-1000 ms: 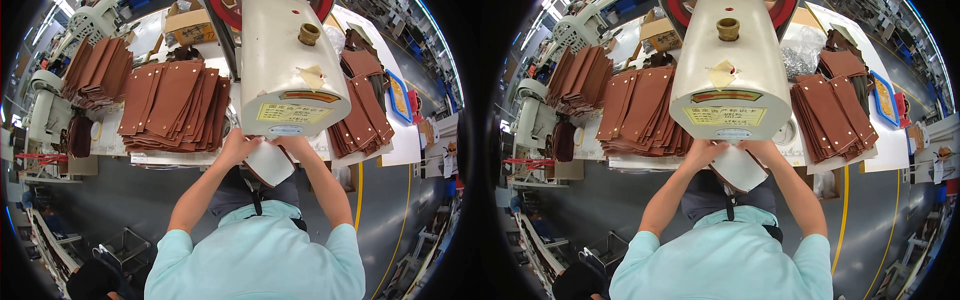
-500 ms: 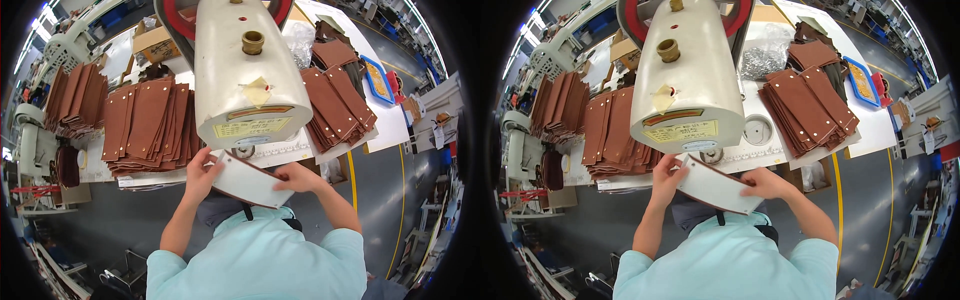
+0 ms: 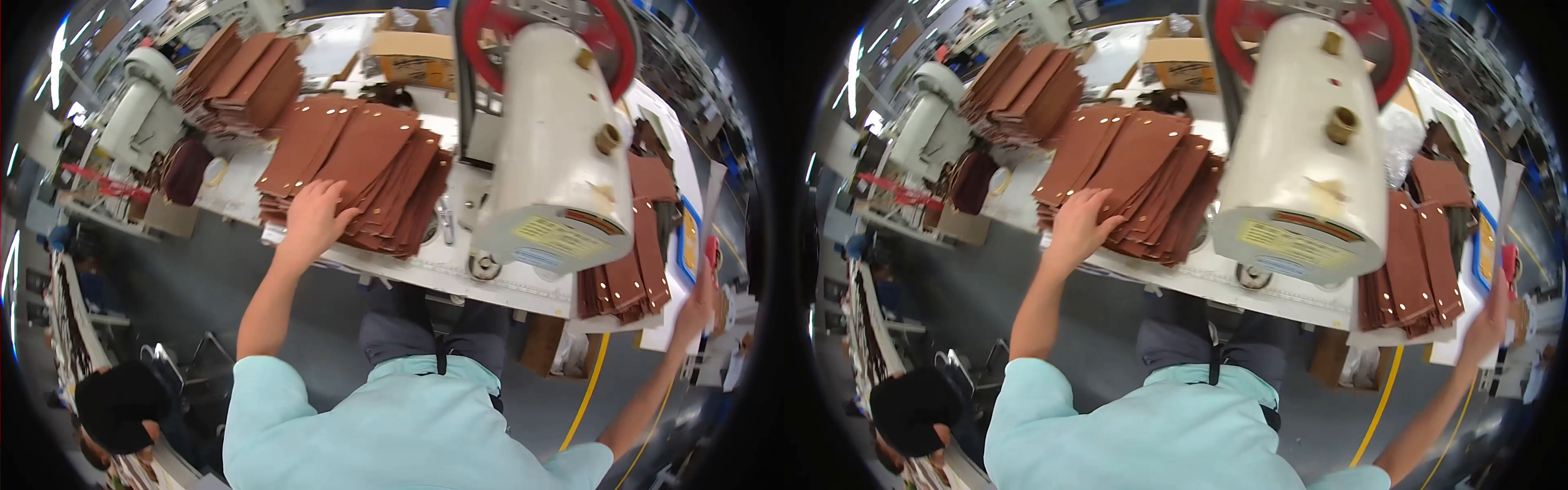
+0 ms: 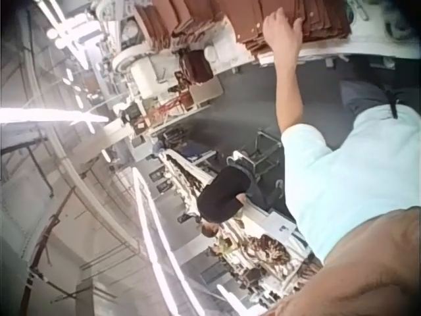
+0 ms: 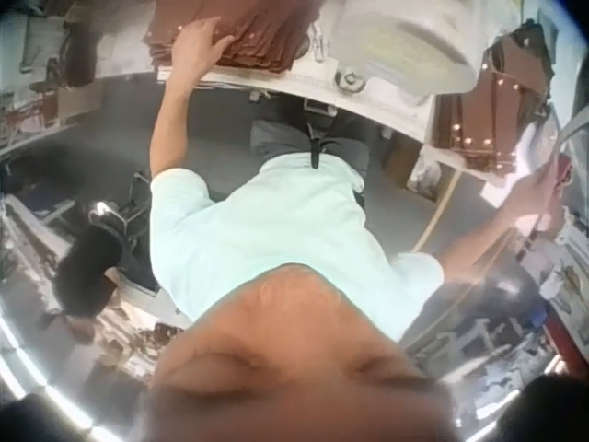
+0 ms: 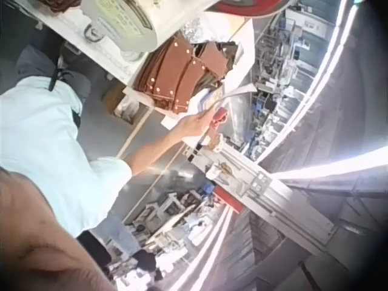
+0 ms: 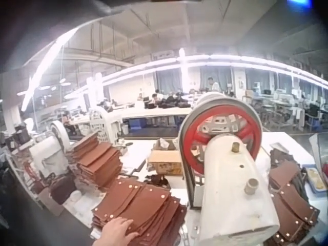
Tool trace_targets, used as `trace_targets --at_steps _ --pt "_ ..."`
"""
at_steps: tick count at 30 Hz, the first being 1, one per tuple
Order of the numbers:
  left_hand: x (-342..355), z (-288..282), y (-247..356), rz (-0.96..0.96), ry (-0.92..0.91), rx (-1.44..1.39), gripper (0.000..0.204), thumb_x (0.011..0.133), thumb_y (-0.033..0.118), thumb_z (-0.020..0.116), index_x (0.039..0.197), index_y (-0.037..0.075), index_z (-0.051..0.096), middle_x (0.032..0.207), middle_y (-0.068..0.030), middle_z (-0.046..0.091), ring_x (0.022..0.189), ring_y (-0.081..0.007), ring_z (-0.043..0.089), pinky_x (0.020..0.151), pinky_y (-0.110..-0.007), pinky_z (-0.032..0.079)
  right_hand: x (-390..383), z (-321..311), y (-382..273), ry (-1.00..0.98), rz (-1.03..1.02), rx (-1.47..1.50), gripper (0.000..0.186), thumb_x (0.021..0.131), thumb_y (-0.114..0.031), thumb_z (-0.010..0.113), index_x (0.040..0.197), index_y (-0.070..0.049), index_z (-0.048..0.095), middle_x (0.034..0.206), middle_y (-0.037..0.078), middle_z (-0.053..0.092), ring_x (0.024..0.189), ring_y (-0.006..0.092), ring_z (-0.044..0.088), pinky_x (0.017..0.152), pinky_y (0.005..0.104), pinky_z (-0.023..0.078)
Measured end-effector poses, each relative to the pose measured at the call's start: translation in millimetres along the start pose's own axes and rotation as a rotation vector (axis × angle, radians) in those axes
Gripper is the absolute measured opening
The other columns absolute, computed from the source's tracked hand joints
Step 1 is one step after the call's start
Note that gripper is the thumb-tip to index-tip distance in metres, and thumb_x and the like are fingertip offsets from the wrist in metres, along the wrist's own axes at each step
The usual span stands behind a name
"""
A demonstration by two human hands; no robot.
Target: Using a press machine to punch holes or attach hardware to leather pieces.
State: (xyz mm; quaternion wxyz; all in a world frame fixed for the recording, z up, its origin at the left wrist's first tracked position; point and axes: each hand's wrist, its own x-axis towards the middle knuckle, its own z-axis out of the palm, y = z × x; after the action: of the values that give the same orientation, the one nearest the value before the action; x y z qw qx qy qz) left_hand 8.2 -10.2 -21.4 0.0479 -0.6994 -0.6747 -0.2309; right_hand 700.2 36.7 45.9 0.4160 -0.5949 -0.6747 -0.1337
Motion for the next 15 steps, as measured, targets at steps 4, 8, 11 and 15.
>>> trace_targets --at_steps 4,8,11,15 --pt "-4.6 1.6 -19.7 -0.077 -0.185 -0.018 0.038 0.088 0.029 0.07 0.112 0.001 0.067 0.106 -0.017 0.07 0.099 -0.0348 0.066 0.084 -0.042 0.053 -46.8 87.3 -35.6 -0.176 -0.122 -0.321 0.061 0.075 0.004 0.053 0.135 -0.009 0.059 0.132 0.014 0.063 0.117 0.0293 0.062 0.097 0.0371 0.05" --pt "-3.9 -15.9 -16.1 -0.143 -0.254 -0.015 0.033 0.09 0.026 0.068 0.113 0.002 0.067 0.1 -0.0177 0.071 0.094 -0.0362 0.066 0.082 -0.043 0.052 -101.0 135.9 -37.5 -0.267 -0.094 -0.408 0.025 0.095 -0.017 0.058 0.115 -0.006 0.069 0.121 0.015 0.066 0.115 0.0333 0.06 0.102 0.0465 0.044" --pt "2.1 -9.5 -19.0 -0.045 -0.258 0.024 0.031 0.091 0.023 0.065 0.113 0.002 0.066 0.098 -0.0186 0.071 0.094 -0.0368 0.066 0.082 -0.044 0.051 -105.5 119.9 -44.5 -0.27 -0.049 -0.298 0.027 0.094 -0.022 0.062 0.113 -0.005 0.069 0.12 0.015 0.066 0.115 0.0334 0.06 0.105 0.0496 0.042" --pt "5.0 -10.0 -18.4 0.087 -0.295 0.127 0.025 0.093 0.016 0.059 0.112 0.001 0.066 0.096 -0.0182 0.07 0.088 -0.0379 0.067 0.078 -0.046 0.052 -100.9 111.1 -54.9 -0.289 0.007 -0.142 0.024 0.09 -0.019 0.067 0.109 -0.004 0.07 0.119 0.016 0.066 0.113 0.0346 0.061 0.103 0.047 0.044"
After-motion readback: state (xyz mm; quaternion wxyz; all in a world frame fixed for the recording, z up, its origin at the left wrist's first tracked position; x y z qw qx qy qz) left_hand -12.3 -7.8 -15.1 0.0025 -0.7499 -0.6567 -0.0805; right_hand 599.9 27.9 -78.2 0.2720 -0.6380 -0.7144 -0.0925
